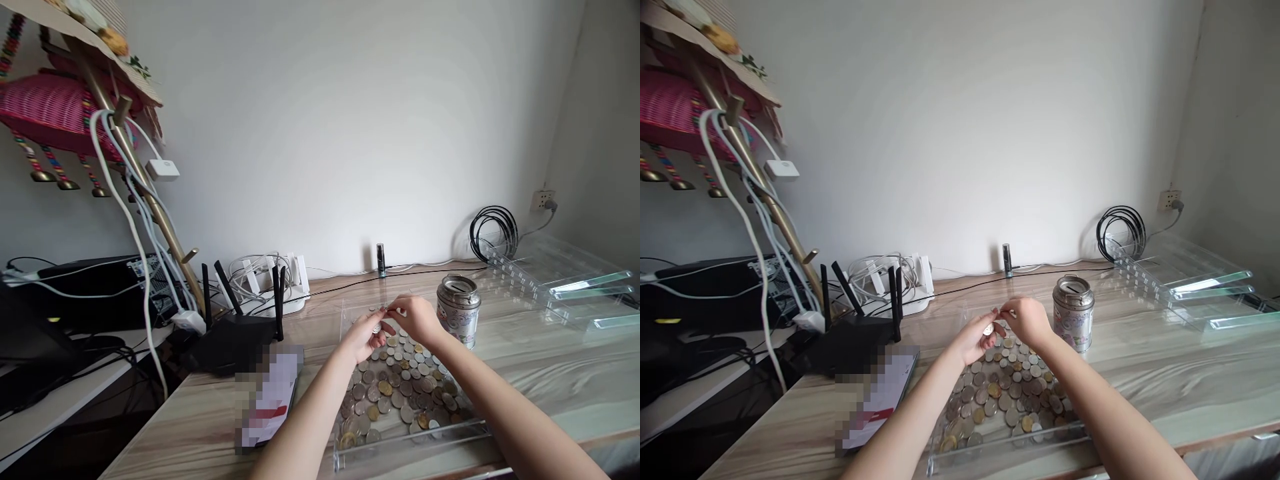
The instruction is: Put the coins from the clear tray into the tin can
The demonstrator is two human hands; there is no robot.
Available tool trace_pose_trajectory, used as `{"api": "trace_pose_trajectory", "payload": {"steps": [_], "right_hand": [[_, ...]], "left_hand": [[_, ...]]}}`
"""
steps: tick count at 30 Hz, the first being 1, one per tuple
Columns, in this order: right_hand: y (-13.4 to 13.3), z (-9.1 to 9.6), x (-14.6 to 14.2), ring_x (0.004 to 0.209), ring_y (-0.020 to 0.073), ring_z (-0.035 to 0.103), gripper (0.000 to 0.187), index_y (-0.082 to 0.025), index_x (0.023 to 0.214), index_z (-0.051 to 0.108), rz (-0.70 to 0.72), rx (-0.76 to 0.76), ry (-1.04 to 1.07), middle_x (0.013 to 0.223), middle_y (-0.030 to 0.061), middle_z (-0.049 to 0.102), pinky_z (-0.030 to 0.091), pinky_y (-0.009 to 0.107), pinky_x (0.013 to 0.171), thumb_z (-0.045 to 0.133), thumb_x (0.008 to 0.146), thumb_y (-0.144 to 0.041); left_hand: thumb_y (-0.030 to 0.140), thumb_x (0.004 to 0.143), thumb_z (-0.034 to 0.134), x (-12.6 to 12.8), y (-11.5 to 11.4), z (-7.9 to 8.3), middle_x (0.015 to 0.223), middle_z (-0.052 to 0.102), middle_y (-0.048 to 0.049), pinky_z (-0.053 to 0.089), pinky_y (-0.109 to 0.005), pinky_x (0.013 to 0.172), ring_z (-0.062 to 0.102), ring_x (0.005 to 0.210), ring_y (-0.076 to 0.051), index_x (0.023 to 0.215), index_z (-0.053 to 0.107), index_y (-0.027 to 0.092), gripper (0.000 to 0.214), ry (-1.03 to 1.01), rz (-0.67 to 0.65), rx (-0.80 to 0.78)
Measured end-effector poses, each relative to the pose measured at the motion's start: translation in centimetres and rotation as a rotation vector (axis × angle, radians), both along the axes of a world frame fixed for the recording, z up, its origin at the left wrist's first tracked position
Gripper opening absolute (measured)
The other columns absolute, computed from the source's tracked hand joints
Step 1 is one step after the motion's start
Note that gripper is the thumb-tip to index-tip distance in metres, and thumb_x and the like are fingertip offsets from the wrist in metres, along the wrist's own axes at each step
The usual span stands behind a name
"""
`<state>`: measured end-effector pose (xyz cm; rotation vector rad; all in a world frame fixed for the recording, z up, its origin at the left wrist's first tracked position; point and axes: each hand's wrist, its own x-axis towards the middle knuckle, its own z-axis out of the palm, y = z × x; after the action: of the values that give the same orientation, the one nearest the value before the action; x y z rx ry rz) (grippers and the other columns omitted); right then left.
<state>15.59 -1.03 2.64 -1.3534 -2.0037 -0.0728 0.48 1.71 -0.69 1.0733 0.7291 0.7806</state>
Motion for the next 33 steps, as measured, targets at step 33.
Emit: {"api": "trace_pose_trajectory", "payload": {"steps": [33], "right_hand": [[0.9,-1.0,0.0,0.061,0.0107,0.053,0.014,-0.020,0.076,0.062,0.113,-0.251,0.087,0.068,-0.0003,0.061,0.037,0.020,0.055,0.054,0.065,-0.025]], "left_hand": [[0.015,0.078,0.049,-0.2,0.4,-0.4,0.089,0.062,-0.0127,0.049,-0.017,0.053,0.062,0.073,-0.015,0.100,0.054,0.009,0.024,-0.109,-0.055,-0.083]]}}
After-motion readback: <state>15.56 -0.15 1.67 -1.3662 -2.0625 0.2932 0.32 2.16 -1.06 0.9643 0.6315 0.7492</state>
